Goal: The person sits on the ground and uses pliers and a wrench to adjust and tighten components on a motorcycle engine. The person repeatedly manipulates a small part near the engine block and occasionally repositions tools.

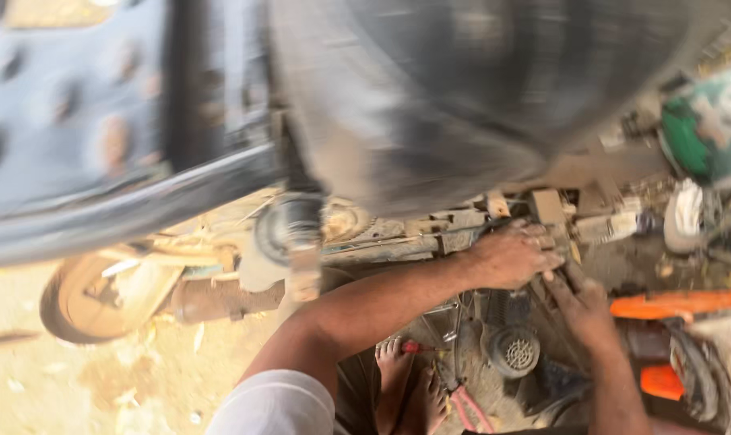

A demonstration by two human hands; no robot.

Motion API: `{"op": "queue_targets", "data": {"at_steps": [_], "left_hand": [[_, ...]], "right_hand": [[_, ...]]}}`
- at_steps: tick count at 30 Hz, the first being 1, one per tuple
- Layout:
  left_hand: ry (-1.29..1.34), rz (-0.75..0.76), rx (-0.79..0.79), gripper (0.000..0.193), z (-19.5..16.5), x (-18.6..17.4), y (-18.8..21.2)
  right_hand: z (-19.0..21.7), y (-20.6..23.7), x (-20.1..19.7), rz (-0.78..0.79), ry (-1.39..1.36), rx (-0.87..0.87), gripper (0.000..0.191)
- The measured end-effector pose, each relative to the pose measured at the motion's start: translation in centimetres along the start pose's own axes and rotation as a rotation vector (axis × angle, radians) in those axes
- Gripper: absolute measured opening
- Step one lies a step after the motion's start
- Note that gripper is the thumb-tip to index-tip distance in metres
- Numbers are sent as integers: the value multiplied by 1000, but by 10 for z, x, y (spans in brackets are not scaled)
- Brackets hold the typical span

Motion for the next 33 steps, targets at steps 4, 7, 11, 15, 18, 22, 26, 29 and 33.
{"op": "queue_targets", "data": {"at_steps": [4, 7, 11, 15, 18, 22, 26, 29, 33], "left_hand": [[-73, -293, 207, 35, -4, 0, -5], [-34, -392, 292, 44, 0, 18, -11], [253, -272, 221, 38, 11, 33, -19], [351, -164, 133, 37, 14, 25, -20], [224, -110, 127, 36, 17, 22, -21], [189, -257, 261, 38, 18, 22, -20], [107, -491, 426, 48, 5, 7, -14], [72, -379, 384, 44, -2, -5, -14], [123, -324, 263, 37, -1, -21, -21]], "right_hand": [[-14, -5, 9, 3, 30, 11, 28], [-38, -12, 3, 48, 22, 115, 31], [-49, -27, 1, 235, 38, 137, 33], [-38, -36, 0, 280, -34, 263, 31], [-21, -37, 10, 256, -133, 321, 30], [-27, -17, -7, 123, -108, 499, 24], [-25, -19, -7, 224, -210, 338, 28], [-23, -28, -10, 173, -80, 188, 33], [-22, -35, -4, 129, -153, 48, 34]]}}
Point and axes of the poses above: each hand's wrist, its own y-axis away from the middle knuckle, its own x-axis out of the palm, z = x × y, the point moved 6 cm from there along -y, towards the middle knuckle, and after that the axes turned 13 degrees about -z, right-handed, at the moved point
